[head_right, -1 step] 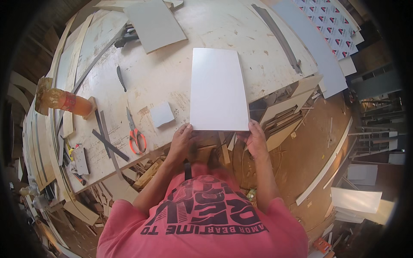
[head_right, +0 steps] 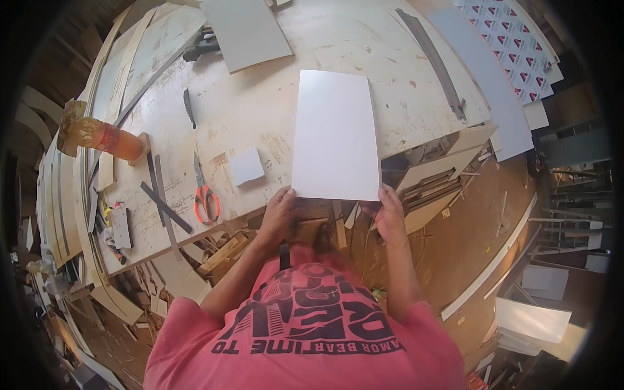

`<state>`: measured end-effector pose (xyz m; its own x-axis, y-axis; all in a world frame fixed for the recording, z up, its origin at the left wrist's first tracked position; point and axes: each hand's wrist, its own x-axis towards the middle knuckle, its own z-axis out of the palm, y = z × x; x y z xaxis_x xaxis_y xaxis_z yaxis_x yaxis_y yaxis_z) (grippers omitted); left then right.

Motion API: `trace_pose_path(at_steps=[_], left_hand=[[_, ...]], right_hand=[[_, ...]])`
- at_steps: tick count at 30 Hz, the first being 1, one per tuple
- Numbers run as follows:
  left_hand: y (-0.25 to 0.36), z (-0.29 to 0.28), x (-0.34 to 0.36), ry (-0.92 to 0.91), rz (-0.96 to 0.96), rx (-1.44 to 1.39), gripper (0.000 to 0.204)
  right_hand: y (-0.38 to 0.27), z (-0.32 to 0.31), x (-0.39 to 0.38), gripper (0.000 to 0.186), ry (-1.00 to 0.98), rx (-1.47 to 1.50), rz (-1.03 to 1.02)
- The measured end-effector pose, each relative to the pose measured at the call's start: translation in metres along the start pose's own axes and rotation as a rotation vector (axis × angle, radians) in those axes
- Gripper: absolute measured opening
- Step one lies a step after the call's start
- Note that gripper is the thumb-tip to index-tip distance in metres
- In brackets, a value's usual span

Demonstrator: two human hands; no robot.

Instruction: The person applies a brown edging strip to a white wooden board, using a small white block to press the strip into place and then handling a long wooden veneer.

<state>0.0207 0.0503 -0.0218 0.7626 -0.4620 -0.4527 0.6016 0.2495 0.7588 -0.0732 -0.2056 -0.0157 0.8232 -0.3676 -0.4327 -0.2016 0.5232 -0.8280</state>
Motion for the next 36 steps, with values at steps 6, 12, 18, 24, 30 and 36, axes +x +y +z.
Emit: trace_pose_path(at_steps=[6,12,18,24,30,36], left_hand=[[-0.025,0.018,-0.015,0.066,-0.002,0.059,0.041],[-0.031,0.006,-0.02,0.138,0.03,0.24,0.041],[-0.016,-0.012,-0.025,0.271,0.182,0.362,0.04],[-0.018,-0.025,-0.03,0.322,0.189,0.373,0.04],[-0.023,-0.027,-0.03,0.328,0.201,0.353,0.04],[-0.008,-0.017,-0.028,0.332,0.206,0.383,0.04]], right_hand=[[-0.004,-0.039,0.04,0.031,-0.065,-0.025,0.021],[-0.014,-0.055,0.058,0.033,0.023,-0.011,0.012],[-0.018,-0.085,0.076,0.034,0.213,0.289,-0.048],[-0.017,-0.089,0.098,0.041,0.048,0.374,-0.085],[-0.045,-0.077,0.089,0.038,-0.026,0.343,-0.212],[-0.076,-0.084,0.074,0.045,-0.088,0.233,-0.322]])
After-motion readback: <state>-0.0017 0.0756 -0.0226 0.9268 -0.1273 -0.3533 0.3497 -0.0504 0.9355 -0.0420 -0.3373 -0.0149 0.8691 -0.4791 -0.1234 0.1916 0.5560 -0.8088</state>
